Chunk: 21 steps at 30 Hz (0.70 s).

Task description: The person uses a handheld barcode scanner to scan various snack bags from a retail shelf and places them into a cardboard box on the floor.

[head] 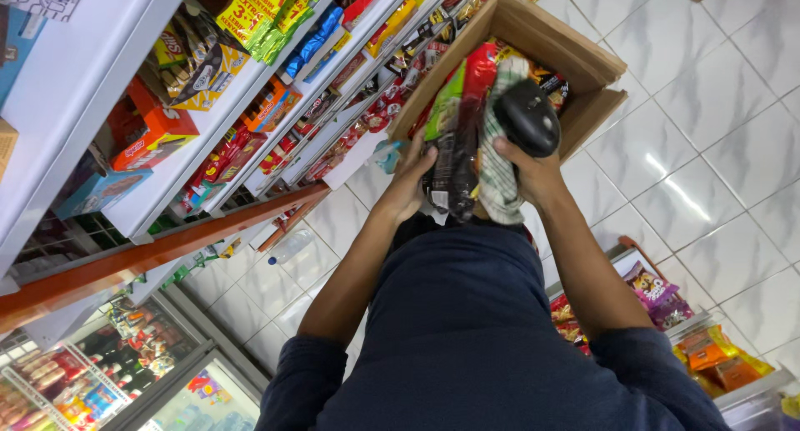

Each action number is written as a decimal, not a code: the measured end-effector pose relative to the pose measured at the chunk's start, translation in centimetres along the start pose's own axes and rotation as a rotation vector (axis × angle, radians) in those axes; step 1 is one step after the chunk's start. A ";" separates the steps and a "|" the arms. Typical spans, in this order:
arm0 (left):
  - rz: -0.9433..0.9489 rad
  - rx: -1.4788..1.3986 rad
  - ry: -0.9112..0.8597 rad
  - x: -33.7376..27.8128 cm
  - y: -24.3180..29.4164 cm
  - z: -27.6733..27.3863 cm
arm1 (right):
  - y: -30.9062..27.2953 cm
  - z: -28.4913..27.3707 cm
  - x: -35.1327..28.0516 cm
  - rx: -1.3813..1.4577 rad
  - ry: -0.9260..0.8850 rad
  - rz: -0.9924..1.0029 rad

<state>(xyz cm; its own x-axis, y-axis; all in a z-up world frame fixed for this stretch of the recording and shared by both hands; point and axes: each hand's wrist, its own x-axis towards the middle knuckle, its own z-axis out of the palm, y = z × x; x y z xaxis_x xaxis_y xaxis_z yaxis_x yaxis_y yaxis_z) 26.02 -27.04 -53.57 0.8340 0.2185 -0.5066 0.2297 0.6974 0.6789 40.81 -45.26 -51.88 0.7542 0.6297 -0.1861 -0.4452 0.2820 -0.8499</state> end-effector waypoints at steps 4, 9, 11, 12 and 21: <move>0.041 -0.218 -0.107 -1.1 -0.2 1.0 | -1.2 0.0 0.6 -0.557 0.049 -0.034; 0.024 -0.597 -0.292 0.2 -2.1 -0.4 | -3.1 -0.9 -0.2 -0.720 -0.057 -0.130; -0.023 -0.566 -0.233 0.4 -2.7 -1.4 | -4.2 -2.1 -0.7 -0.869 -0.003 -0.163; -0.045 -0.547 -0.203 0.5 -3.1 -1.6 | -4.9 -3.0 -1.1 -0.919 0.027 -0.153; -0.107 -0.386 0.004 1.9 -5.8 -0.9 | -0.5 -10.2 -2.5 -1.310 0.047 -0.178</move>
<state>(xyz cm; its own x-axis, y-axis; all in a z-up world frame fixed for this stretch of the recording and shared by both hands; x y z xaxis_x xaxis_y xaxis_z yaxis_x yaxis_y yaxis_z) 25.87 -30.04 -58.92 0.8132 0.1331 -0.5665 0.1092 0.9213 0.3733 44.04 -54.39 -55.98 0.7810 0.6243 -0.0173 0.4341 -0.5626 -0.7036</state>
